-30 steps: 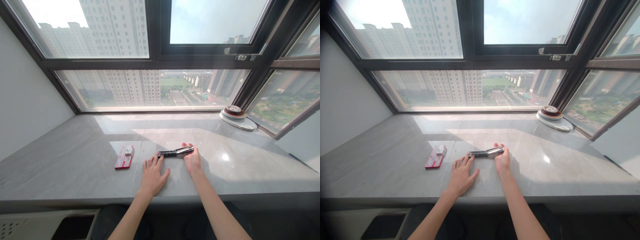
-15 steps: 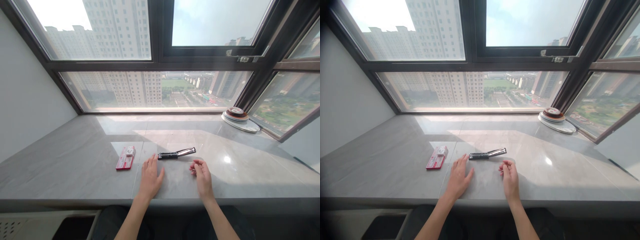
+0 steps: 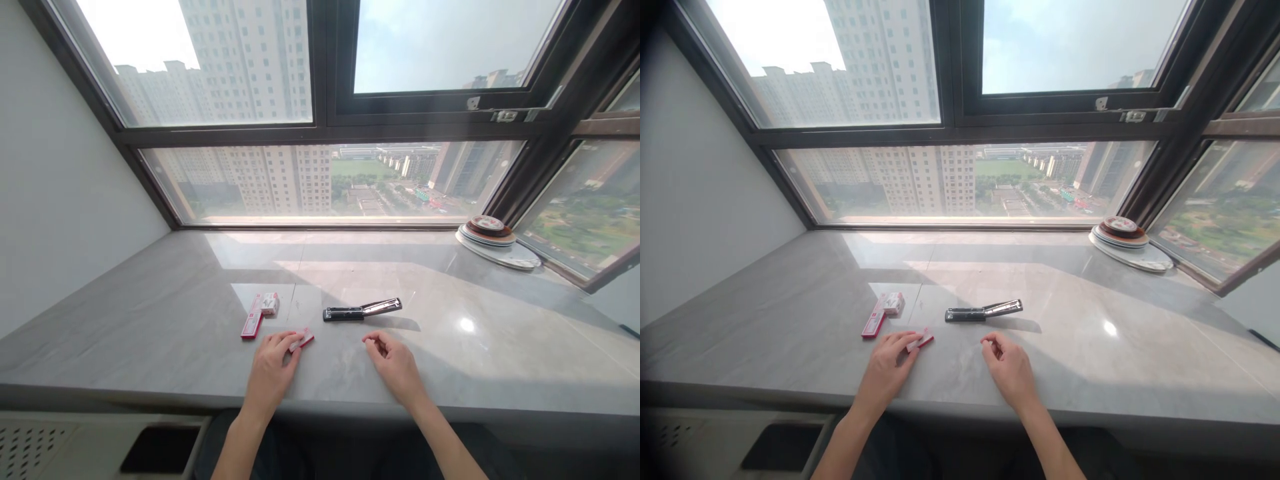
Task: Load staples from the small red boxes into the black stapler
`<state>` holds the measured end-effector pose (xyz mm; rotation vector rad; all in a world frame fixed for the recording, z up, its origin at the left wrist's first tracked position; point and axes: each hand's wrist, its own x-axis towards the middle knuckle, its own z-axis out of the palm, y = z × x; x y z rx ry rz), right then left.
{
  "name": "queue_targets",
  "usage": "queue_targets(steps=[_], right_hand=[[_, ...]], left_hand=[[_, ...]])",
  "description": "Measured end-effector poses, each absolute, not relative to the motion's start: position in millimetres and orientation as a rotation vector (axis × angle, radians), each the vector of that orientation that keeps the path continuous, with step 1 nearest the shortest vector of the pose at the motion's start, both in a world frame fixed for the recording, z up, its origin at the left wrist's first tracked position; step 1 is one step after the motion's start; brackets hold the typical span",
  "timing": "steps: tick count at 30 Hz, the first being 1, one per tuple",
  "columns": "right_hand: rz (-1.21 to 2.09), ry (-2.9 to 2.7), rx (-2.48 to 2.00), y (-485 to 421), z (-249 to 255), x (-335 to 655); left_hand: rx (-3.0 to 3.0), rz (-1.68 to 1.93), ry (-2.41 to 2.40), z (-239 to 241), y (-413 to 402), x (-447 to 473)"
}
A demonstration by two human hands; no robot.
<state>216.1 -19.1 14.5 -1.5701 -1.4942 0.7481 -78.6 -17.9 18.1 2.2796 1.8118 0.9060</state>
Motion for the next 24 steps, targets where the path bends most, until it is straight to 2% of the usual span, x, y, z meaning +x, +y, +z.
queue_targets(steps=[3,9,13,20,24], right_hand=[[0.815,-1.631,-1.570,-11,21,212],[1.338,-1.571,-1.503,14,25,220],[1.404,-1.570,-1.602,22,24,235],[1.251,-1.724,-1.769,21,31,262],[0.720,-1.897,-1.872,21,51,253]], left_hand=[[2.261,0.893,1.548,25,-10,-51],[2.210,0.832,1.295,34,10,-2],[2.161,0.850,1.226,33,14,-4],[2.096,0.902,1.191,38,7,-7],[2.103,0.906,1.192,36,10,-6]])
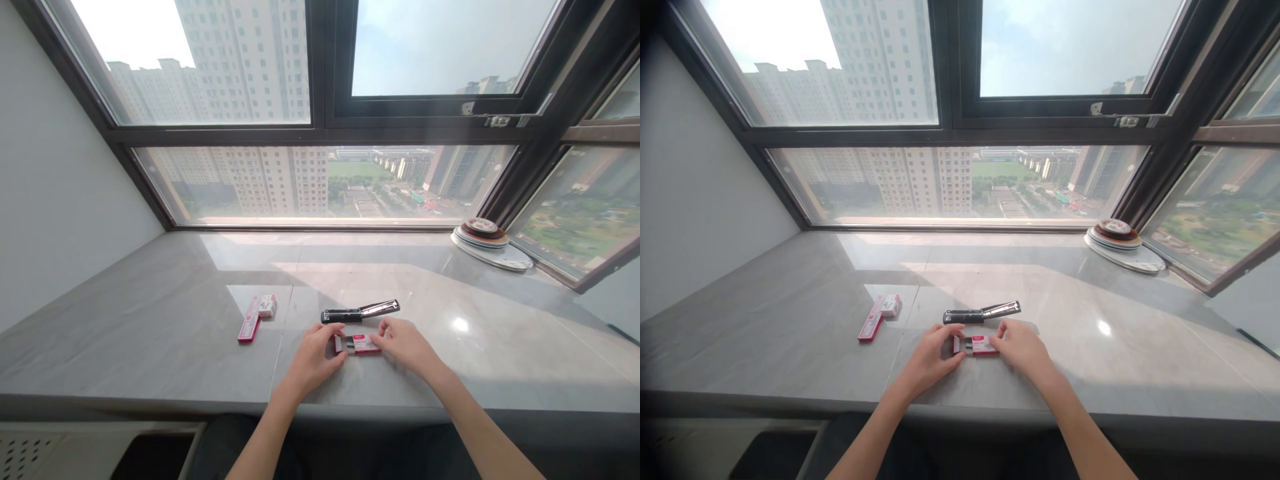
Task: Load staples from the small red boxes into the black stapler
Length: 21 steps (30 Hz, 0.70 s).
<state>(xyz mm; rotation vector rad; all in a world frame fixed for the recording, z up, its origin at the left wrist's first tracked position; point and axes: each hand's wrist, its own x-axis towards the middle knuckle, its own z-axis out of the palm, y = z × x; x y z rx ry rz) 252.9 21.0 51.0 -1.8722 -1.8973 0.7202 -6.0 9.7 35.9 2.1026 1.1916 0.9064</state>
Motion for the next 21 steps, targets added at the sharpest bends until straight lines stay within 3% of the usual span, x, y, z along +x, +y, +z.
queue_targets(steps=[3,12,21], right_hand=[[0.513,-2.157,-1.699,25,66,231],[0.370,-2.575,-1.509,47,76,192],[0.769,-2.010,-1.544,19,54,251]], left_hand=[[2.113,0.906,1.194,33,12,-6],[2.143,0.889,1.201,35,12,-8],[2.143,0.915,1.189,33,10,-7]])
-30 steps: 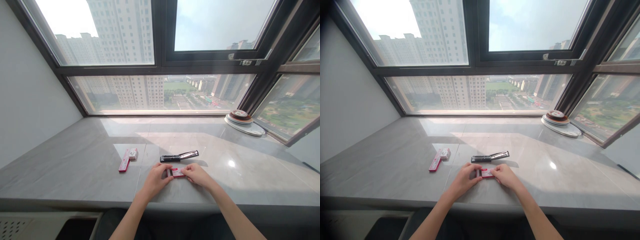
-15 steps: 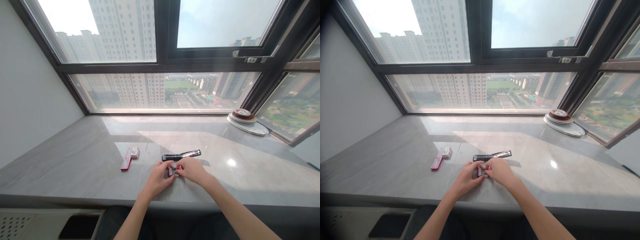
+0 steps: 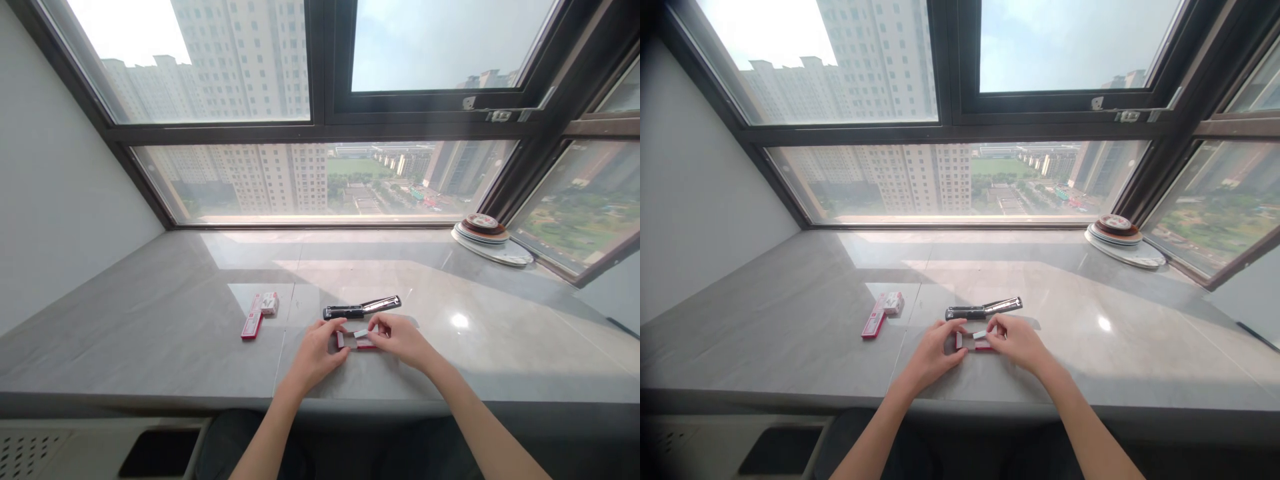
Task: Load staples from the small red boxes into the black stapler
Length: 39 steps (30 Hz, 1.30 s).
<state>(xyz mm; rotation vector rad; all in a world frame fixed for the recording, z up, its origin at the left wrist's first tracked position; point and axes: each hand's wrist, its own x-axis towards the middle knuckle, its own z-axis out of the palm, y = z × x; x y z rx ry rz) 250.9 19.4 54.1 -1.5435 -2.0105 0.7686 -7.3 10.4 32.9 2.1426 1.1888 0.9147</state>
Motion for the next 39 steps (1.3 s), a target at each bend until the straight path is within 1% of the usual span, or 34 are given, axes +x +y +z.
queue_targets(steps=[3,7,14,18,20,25,30,39], right_hand=[[0.778,-1.995,-1.603,11,46,267],[0.780,-2.042,-1.611,6,44,264],[0.791,-2.089,-1.551,4,54,241],[0.765,-2.067,-1.513,11,58,233],[0.733,-2.105,-1.497,17,58,226],[0.659,-2.197,-1.419,27,60,211],[0.581,-2.104,-1.369,36,64,204],[0.610,-2.244,-1.348,57,60,196]], left_hand=[[2.166,0.954,1.244,32,11,-8],[2.064,0.945,1.422,27,15,-2],[1.979,0.927,1.401,21,14,4],[1.969,1.047,1.601,23,33,-6],[2.023,1.040,1.652,24,51,-10],[2.152,0.819,1.499,21,75,-11],[2.163,0.839,1.451,10,60,-10],[2.160,0.892,1.434,11,53,-11]])
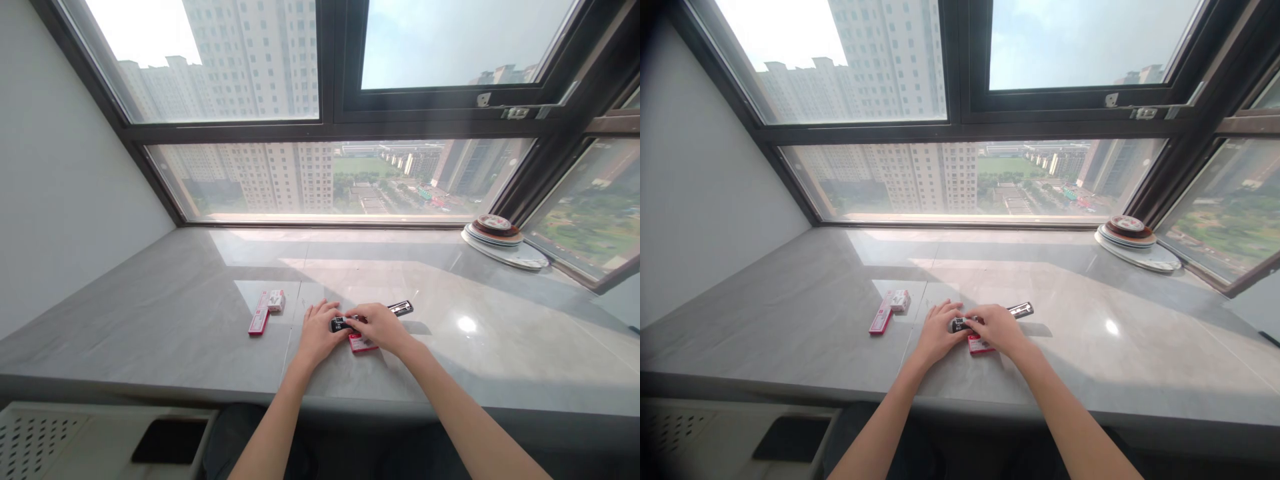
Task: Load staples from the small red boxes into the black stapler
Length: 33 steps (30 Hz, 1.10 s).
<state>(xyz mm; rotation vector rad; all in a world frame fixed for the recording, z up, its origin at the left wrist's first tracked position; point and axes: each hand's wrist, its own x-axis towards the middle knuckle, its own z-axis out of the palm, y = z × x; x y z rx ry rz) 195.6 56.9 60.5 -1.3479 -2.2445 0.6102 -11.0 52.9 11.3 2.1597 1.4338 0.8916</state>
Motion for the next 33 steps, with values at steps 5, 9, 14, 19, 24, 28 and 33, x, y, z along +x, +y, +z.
queue_targets(steps=[5,9,14,19,24,28,33], right_hand=[[0.537,-2.206,-1.422,53,64,202],[0.504,-2.142,-1.581,49,65,206],[0.589,-2.128,-1.551,38,61,195],[0.874,-1.959,-1.410,23,52,206],[1.173,-1.552,-1.576,8,38,256],[1.312,-1.238,-1.591,10,43,285],[1.239,-1.282,-1.370,39,65,281]], left_hand=[[2.147,0.895,1.441,11,53,-11],[2.147,0.891,1.438,11,53,-12],[2.150,0.908,1.445,12,53,-11],[2.153,0.885,1.437,14,50,-10],[2.131,0.879,1.454,13,53,-9],[2.115,0.887,1.442,11,55,-9],[2.112,0.892,1.442,12,55,-9]])
